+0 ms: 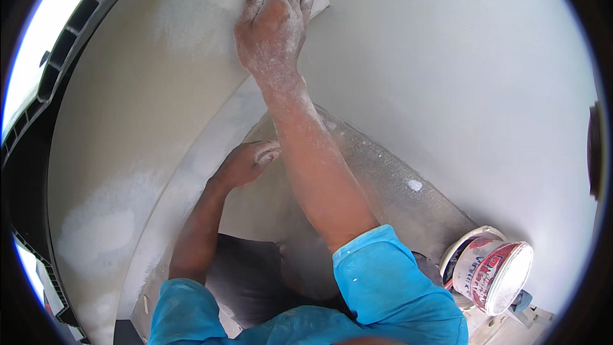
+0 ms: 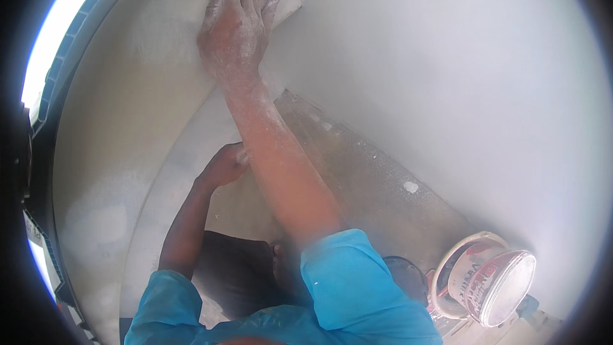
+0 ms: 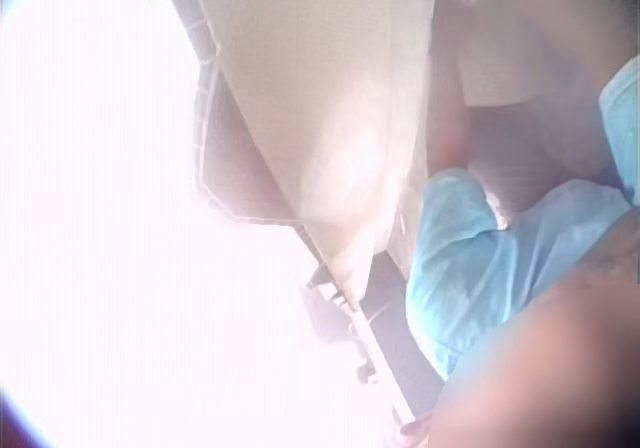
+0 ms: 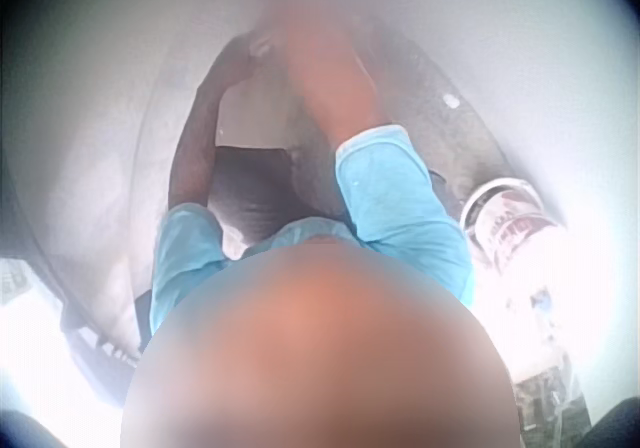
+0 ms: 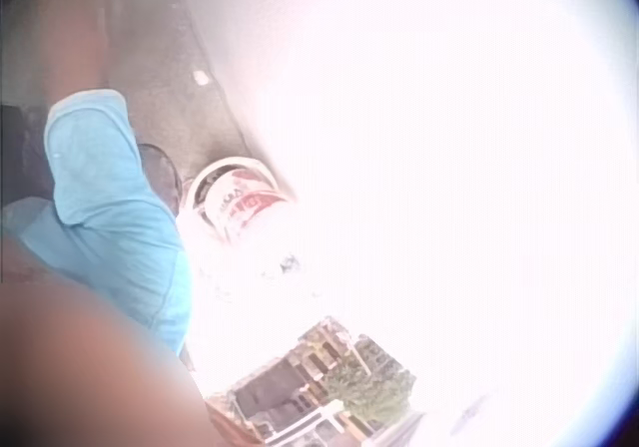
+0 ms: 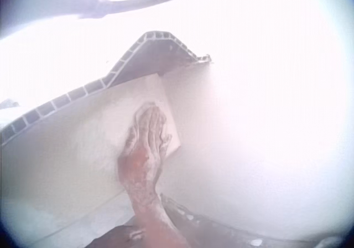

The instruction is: The person kneels on a concrete floor and uses a white sponge to rub and smooth a curved concrete surface. They repeatedly apply the sponge to the surface, occasionally pausing to adjust their grip or reposition the sponge.

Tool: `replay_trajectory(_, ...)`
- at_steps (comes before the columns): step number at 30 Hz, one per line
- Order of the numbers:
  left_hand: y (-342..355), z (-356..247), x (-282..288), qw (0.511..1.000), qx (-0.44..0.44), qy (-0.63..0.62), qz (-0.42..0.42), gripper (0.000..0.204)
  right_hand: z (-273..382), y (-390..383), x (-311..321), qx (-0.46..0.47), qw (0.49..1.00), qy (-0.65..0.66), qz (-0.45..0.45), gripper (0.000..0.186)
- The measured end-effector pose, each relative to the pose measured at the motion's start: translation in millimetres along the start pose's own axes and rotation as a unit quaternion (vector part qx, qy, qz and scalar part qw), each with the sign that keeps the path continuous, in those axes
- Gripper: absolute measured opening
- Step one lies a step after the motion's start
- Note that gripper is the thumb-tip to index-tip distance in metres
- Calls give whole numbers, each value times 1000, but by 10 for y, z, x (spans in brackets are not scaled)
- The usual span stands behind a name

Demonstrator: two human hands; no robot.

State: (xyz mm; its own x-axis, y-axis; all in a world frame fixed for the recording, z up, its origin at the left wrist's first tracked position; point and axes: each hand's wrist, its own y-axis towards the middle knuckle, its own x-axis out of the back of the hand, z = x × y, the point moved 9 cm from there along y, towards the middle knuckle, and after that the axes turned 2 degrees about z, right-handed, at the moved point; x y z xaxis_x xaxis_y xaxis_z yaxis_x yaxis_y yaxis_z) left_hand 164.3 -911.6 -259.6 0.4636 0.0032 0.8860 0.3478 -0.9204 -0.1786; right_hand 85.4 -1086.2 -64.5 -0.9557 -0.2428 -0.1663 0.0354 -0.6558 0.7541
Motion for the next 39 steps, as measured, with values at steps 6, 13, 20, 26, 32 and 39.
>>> replay_trajectory(6,-54,92,49,999,-32,15,-28,31,-21,-279,-190,-81,996,-43,-10,61)
replay_trajectory(13,-144,-356,403,972,-109,18,-209,26,-382,-269,32,-68,993,-100,2,54)
replay_trajectory(20,-413,-833,710,879,-141,-164,-424,48,-512,-806,492,-311,924,117,192,36)
replay_trajectory(26,-340,-774,636,842,-114,-405,-338,63,-238,-872,574,-167,847,311,397,28)
replay_trajectory(32,-245,-985,514,747,-158,-636,-115,58,-114,-773,646,-130,837,309,432,36)
replay_trajectory(39,-577,-1853,1142,907,-204,-135,-342,47,19,-37,1141,-120,941,99,302,39)
